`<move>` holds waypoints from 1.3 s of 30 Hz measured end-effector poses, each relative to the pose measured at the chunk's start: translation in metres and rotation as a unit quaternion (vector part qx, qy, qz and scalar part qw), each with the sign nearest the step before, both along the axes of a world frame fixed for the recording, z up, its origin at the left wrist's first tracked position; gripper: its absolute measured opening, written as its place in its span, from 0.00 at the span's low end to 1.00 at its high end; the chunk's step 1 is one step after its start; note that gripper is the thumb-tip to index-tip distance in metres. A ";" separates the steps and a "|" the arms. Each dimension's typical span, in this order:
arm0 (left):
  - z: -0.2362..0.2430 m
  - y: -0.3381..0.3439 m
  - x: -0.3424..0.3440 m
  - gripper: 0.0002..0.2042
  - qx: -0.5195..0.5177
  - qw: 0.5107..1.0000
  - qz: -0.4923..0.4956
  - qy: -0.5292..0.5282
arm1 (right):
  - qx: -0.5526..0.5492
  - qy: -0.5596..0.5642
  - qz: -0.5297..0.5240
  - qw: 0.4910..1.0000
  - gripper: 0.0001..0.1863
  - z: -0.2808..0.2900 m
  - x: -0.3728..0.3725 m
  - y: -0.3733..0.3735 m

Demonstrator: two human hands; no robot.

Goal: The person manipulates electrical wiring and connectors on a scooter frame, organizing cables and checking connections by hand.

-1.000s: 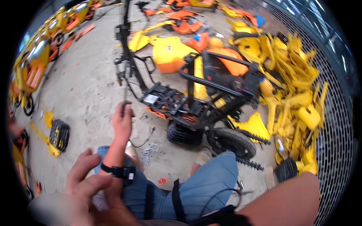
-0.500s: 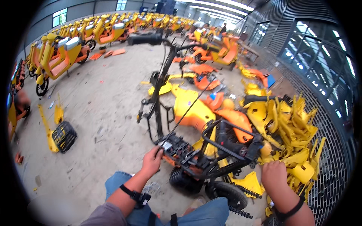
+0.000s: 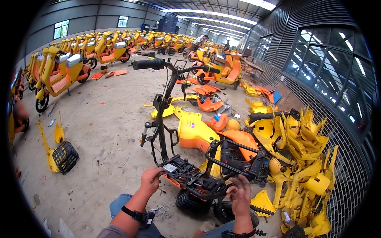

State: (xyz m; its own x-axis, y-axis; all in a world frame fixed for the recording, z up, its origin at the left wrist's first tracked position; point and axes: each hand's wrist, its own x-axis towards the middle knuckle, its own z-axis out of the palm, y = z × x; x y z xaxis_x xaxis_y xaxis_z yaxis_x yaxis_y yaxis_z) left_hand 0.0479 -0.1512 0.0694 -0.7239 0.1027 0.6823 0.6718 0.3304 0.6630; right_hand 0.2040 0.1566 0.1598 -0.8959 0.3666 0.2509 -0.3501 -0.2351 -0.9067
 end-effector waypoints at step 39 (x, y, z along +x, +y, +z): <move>-0.097 0.067 -0.025 0.35 -0.111 0.928 0.154 -0.321 | 0.393 -0.242 0.040 0.886 0.16 -0.148 -0.048 -0.059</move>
State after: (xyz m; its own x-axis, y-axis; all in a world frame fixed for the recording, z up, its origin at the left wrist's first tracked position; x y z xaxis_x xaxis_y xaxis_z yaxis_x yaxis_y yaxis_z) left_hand 0.0226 -0.0842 -0.0277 -0.9922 -0.0902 0.0862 0.0122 0.6175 0.7865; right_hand 0.1562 0.0980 0.0119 -0.9835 0.1799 -0.0206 0.1144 0.5292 -0.8407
